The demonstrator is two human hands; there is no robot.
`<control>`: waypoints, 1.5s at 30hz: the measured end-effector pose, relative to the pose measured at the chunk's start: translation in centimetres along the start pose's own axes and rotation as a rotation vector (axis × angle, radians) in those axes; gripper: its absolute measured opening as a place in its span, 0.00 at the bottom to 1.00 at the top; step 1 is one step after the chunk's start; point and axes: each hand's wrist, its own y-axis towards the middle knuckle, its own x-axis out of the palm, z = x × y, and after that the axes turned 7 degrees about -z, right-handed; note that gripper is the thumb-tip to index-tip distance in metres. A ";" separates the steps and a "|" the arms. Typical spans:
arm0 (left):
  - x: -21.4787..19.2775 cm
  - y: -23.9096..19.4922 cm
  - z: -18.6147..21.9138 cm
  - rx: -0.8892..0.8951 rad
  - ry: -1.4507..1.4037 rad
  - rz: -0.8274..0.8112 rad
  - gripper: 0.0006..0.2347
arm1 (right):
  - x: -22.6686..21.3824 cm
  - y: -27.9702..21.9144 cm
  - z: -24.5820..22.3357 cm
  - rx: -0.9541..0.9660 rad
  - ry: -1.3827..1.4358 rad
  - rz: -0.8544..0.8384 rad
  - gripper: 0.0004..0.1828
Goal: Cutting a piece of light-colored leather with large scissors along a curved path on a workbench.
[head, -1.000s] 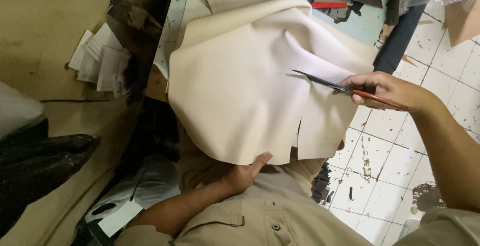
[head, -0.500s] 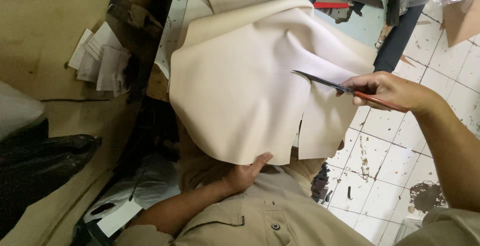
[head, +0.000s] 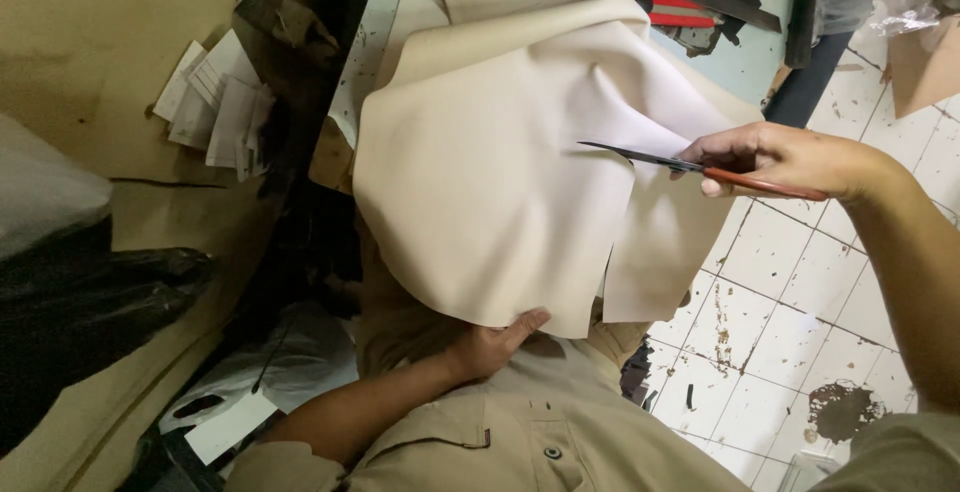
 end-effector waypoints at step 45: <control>-0.7 -0.8 -1.9 -0.035 -0.211 0.206 0.16 | -0.6 3.4 -7.0 0.007 -0.209 -0.106 0.32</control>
